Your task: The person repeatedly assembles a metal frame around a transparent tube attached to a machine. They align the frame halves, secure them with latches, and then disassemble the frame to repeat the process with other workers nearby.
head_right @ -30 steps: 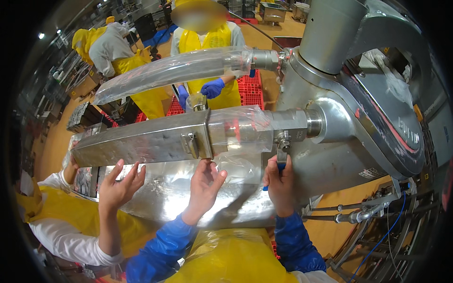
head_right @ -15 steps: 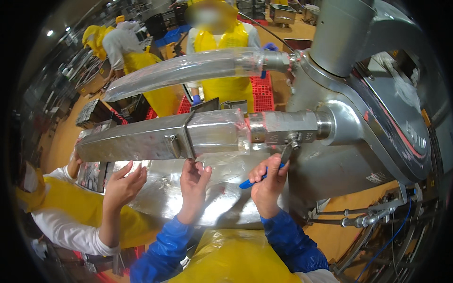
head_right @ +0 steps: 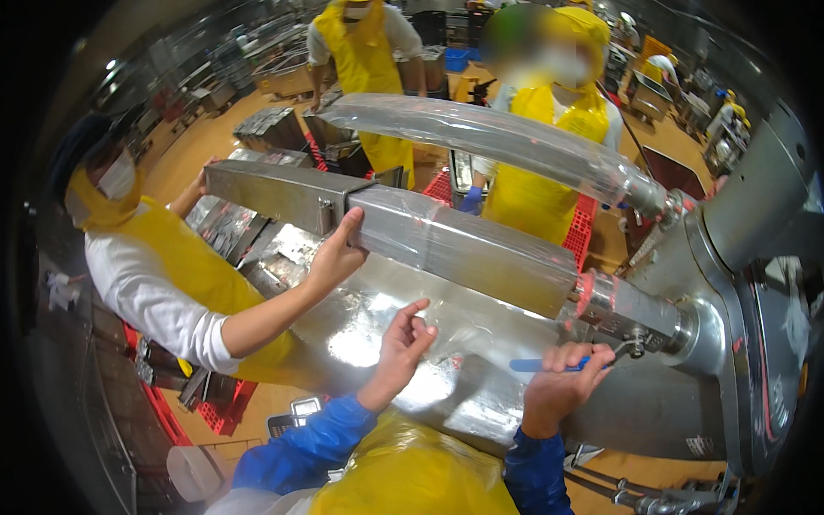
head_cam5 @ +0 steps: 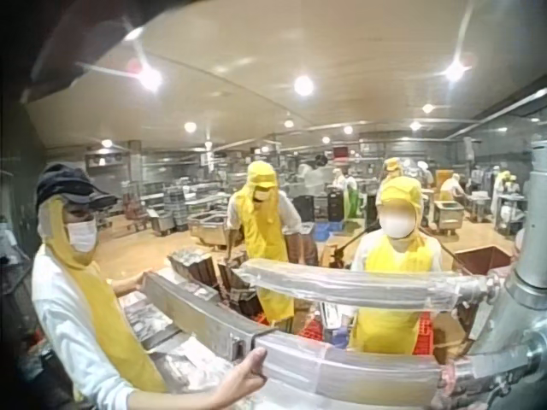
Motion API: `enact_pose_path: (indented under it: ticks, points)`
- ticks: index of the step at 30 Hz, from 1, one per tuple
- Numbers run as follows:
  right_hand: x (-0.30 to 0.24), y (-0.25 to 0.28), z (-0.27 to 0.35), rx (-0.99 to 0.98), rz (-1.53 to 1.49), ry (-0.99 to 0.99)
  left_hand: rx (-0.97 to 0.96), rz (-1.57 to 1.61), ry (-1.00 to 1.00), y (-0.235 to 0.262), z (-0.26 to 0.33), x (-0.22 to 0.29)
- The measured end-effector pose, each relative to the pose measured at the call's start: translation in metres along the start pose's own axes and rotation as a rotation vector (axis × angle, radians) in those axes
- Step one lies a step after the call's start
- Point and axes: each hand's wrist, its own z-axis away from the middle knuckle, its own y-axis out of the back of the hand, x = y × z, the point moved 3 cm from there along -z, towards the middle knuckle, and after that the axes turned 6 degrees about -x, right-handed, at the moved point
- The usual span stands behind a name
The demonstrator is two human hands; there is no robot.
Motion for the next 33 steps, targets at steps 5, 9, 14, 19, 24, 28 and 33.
enact_pose_path:
  ticks: [5, 9, 14, 19, 24, 28, 33]
  points:
    - [-0.001, -0.009, 0.004, -0.021, 0.0, 0.051, -0.032, -0.026, 0.035, 0.005, 0.011, -0.005]
    - [0.001, -0.006, 0.002, -0.01, 0.014, 0.034, -0.041, -0.054, 0.012, 0.004, 0.015, 0.007]
    - [-0.041, 0.077, -0.018, -0.238, 0.578, -0.147, -0.036, -0.066, 0.048, 0.008, 0.019, 0.023]
    - [-0.055, 0.084, -0.027, -0.189, 0.993, 0.05, 0.004, -0.053, 0.024, 0.014, 0.021, 0.025]
    - [-0.015, 0.032, -0.008, -0.104, 0.464, -0.017, -0.011, -0.14, 0.011, 0.011, 0.029, 0.028]
    - [-0.064, 0.096, -0.032, -0.257, 0.934, -0.048, -0.001, -0.086, -0.023, 0.005, 0.03, 0.017]
    - [-0.028, 0.06, -0.018, -0.17, 0.52, -0.09, -0.033, -0.145, -0.032, -0.02, 0.029, 0.008]
